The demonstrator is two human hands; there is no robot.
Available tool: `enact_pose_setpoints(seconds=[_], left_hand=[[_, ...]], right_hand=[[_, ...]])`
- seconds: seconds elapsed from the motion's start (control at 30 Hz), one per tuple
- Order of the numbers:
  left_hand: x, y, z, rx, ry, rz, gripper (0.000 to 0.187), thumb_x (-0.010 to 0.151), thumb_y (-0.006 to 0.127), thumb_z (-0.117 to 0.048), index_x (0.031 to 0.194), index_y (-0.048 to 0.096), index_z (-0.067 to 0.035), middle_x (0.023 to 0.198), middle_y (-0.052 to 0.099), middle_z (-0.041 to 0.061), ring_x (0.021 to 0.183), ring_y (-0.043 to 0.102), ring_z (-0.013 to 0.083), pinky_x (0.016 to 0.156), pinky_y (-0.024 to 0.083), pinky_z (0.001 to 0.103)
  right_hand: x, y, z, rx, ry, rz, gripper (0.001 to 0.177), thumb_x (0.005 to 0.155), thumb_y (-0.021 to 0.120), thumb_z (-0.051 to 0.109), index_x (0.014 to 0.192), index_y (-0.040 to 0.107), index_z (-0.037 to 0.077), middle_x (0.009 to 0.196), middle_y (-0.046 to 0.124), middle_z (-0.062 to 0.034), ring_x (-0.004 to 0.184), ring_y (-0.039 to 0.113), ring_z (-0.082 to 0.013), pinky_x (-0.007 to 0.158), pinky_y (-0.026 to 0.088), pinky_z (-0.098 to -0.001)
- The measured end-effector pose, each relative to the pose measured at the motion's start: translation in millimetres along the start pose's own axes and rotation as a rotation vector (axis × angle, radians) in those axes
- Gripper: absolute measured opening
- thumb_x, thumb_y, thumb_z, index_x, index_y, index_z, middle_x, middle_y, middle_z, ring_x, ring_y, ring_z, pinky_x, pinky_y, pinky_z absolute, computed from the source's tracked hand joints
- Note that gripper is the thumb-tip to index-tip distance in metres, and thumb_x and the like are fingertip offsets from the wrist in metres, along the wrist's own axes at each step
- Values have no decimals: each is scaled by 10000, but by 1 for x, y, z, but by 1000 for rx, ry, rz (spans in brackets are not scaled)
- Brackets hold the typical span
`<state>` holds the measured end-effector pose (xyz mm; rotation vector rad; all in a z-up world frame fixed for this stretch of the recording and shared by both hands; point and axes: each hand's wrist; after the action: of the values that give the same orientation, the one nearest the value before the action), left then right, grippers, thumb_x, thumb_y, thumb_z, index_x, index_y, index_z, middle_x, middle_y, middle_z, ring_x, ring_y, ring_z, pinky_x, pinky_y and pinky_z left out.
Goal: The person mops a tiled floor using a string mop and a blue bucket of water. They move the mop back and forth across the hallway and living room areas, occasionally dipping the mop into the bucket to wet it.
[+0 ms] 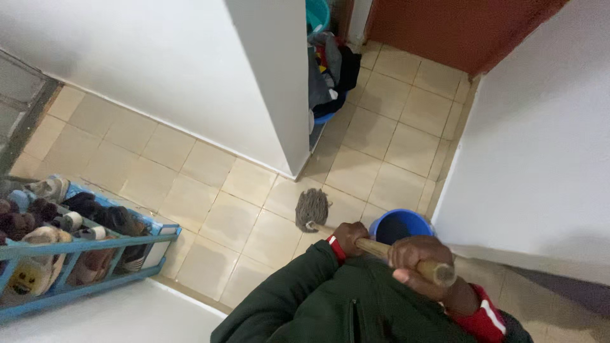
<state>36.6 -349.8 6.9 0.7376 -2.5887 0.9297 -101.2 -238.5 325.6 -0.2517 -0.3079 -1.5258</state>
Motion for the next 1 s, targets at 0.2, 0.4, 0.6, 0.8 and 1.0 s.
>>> enact_pose_setpoints(seconds=[0.2,0.4,0.6,0.8,1.0], left_hand=[[78,-13,52,100,-106,130,216,833,807,-279,794,664,-123,770,689,105,737,683,330,689,552,444],[175,-19,116,80,-301,135,234,930,761,-237,783,662,-85,777,705,117,735,695,329,692,556,444],[220,-18,144,78,-363,-40,159,853,793,-111,942,674,-54,1005,704,158,964,683,356,848,559,427],[248,-21,160,73,-471,22,596,778,728,72,1332,574,-86,1429,590,179,1301,579,372,1084,495,395],[287,-43,175,72,-331,211,728,793,776,31,1453,489,-76,1535,470,220,1427,444,397,1172,385,434]], right_hand=[[54,-43,-13,-213,-69,100,356,885,790,60,713,487,128,630,560,-30,559,600,-165,556,506,-330],[89,-93,-74,-405,-119,121,349,907,773,68,740,471,122,687,585,-33,617,609,-172,595,522,-332],[111,-129,-110,-462,-162,65,303,889,775,66,772,499,109,737,616,-47,697,637,-222,658,521,-378],[116,-154,-164,-544,-136,-52,266,881,796,83,830,536,116,786,637,-35,750,656,-204,733,555,-376],[128,-177,-197,-565,63,-260,198,843,792,81,850,595,82,891,663,-91,962,648,-291,922,506,-446]])
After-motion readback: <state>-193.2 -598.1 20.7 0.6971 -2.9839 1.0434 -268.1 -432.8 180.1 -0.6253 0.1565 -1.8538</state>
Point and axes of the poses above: each hand's wrist, its own x-axis towards the middle knuckle, its own y-axis out of the palm, z = x × y
